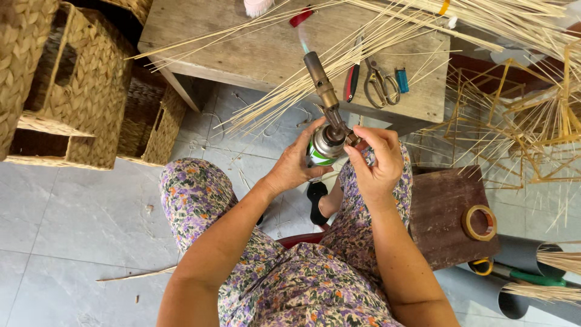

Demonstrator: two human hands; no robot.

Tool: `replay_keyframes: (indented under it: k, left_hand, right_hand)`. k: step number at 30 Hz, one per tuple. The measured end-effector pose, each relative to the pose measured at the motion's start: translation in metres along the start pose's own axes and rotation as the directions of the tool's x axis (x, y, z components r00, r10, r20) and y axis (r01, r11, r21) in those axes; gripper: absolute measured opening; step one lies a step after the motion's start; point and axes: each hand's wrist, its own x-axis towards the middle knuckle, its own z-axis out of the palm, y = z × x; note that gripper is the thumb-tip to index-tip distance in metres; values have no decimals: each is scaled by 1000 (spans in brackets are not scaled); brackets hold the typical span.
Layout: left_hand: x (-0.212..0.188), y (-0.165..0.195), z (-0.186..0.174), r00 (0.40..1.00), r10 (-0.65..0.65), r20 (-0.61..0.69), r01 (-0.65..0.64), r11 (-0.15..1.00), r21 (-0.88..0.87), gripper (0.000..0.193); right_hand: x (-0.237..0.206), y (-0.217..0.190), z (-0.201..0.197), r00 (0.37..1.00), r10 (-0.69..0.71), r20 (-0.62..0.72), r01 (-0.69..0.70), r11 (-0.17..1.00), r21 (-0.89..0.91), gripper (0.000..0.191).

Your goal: The person sits on a low stool and uses a handheld blowtorch to heat thin bamboo strips one by one. They hold each strip with one hand and pass the flame along its length with the other, then place the heated strip on the table. The process is repeated for multiple strips.

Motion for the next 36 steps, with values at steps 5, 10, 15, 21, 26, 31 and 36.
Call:
replay_keyframes:
  k: [5,10,15,21,26,31,36]
  left_hand:
    - [-1,-2,0,1000,23,-5,-23,1000,-10,112]
    - [-1,-1,0,1000,29,-6,-29,999,-30,112]
    - [-1,-1,0,999,33,-1,-33,999,-26,112]
    - [0,-1,0,1000,7,9,-7,1000,-18,112]
    - [-1,-2,0,999,46,16,-46,999,-12,111]
    - [0,-5,0,1000,5,12,-5,1000,-19,111]
    - [2,-6,0,1000,22,19,-22,1000,-6,113]
  right_hand:
    - [-1,0,2,1000,1,-19,-1,1000,13,43]
    - [-2,0,3,999,32,-43,-32,999,1,43]
    - [-3,-1,4,998,38,-51,-38,999,4,43]
    - [-5,4,5,998,26,-51,-26,1000,-8,44]
    - [-14,17,2,997,83,1,-83,995,59,46]
    - [-14,37,8,983,164,83,-183,850,494,64]
    - [-8,49,17,903,270,334,-395,826,402,77]
